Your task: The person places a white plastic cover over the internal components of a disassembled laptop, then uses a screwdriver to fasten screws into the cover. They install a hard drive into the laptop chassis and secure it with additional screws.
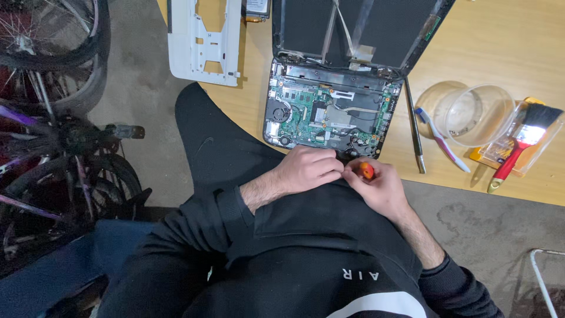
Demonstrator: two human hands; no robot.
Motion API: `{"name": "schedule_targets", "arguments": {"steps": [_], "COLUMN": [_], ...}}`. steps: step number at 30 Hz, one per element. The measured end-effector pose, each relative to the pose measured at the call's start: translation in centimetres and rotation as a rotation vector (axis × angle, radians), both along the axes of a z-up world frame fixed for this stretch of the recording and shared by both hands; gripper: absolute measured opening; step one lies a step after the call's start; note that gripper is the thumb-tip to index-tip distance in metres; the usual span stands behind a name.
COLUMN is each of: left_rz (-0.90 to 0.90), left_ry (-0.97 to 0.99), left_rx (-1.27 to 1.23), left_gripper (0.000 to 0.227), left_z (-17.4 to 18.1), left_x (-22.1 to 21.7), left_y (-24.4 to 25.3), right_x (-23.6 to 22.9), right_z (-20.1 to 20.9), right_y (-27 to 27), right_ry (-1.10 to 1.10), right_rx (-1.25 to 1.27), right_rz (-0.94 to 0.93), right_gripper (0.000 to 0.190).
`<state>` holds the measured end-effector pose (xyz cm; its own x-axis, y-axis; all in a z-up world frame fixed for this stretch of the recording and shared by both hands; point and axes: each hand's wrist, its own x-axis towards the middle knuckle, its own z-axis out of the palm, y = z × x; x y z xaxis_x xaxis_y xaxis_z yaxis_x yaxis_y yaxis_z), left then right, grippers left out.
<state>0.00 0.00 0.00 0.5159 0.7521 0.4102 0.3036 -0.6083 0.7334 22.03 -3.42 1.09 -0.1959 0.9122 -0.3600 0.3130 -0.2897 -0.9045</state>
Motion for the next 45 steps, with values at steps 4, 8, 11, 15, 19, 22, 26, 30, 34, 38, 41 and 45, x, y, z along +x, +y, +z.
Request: {"name": "schedule_targets", "arguments": {"steps": [4,8,11,15,19,22,26,30,34,38,41,45], "left_rz": [0.005,0.026,0.033,0.041,0.034,0.031,0.047,0.026,0.001,-0.008,-0.009,0.009], "left_ry": [-0.048,-0.052,-0.055,-0.09,-0.105,-0.1,-0.079,-0.078,-0.079,-0.057,-0.03,-0.003], "left_rx": [-0.041,-0.034,-0.036,-0.057,-0.074,-0.06,-0.038,-0.021,-0.045,-0.08,-0.108,-0.109], "left_gripper": [0.011,0.009,0.008,0.01,0.012,0.007,0.009,0.01,0.008,0.007,0.006,0.004], "left_z": [0.9,1.0,0.7,0.9,1.5,1.4,2.0,2.6,2.1,1.7,0.9,1.3], "left_x": [-0.1,-0.1,0.0,0.3,0.5,0.5,0.5,0.8,1.0,1.3,1.5,1.7], "left_y": [0.5,0.5,0.5,0.6,0.9,1.0,1.1,1.3,1.3,1.4,1.5,1.9], "right_x": [0.0,0.3,0.3,0.1,0.0,0.0,-0.1,0.1,1.0,4.7,9.1,13.7], "right_z": [-0.2,-1.1,-0.9,-0.5,-0.3,-0.1,0.1,0.1,1.3,0.6,0.4,-1.0], "right_y": [-0.2,-0.7,-0.4,-0.1,-0.1,-0.1,0.3,-0.2,0.4,-0.1,0.4,1.5], "right_ry": [0.031,0.052,0.02,-0.015,-0.023,-0.014,0.04,0.157,0.088,-0.148,-0.364,-0.765], "right_rx": [-0.015,-0.009,-0.009,0.001,-0.002,-0.016,-0.08,-0.18,-0.152,0.038,0.272,0.463], "right_rz": [-0.079,-0.105,-0.079,-0.062,-0.071,-0.082,-0.092,-0.146,-0.142,-0.343,-0.471,-0.439], "right_gripper": [0.008,0.008,0.009,0.01,0.011,0.011,0.012,0.011,0.011,0.013,0.015,0.012]}}
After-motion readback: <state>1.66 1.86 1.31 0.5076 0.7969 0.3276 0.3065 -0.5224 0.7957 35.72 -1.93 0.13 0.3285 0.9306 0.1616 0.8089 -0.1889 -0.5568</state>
